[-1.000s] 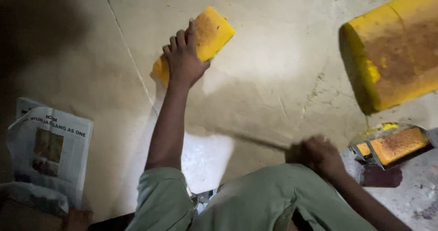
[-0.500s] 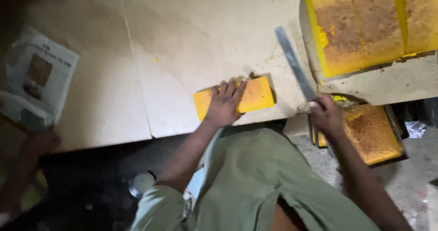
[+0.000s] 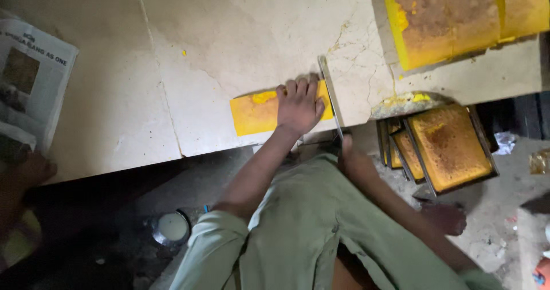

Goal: The person removes a yellow food block from a metal tray, places it on a newspaper-lined table, and uses a long knife to cut the block into smaller rectangular pieces. The person repeatedly slices the block into thin strips and stacks them on the table.

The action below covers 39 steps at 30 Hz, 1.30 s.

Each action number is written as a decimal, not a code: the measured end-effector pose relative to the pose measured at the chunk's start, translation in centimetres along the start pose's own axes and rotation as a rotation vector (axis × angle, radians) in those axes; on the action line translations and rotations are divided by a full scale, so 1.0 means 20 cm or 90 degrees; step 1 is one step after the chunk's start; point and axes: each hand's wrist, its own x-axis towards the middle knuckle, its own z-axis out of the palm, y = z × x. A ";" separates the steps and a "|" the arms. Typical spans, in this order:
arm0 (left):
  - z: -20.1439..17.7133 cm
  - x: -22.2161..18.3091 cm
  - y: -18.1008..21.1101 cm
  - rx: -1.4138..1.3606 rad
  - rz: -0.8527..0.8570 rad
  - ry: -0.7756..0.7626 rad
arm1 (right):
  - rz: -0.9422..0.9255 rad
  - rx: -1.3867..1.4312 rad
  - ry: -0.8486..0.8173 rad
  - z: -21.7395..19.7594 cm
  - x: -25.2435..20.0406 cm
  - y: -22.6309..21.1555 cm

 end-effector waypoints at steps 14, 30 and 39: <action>0.06 -0.02 -0.07 -0.045 0.062 0.132 | -0.019 -0.084 -0.017 -0.22 0.00 -0.44; 0.05 -0.02 -0.09 -0.010 0.085 0.235 | 0.025 -0.075 0.002 -0.29 0.32 -0.55; 0.09 0.01 -0.11 -0.067 0.069 0.103 | 0.100 -0.069 -0.108 -0.02 -0.12 -0.26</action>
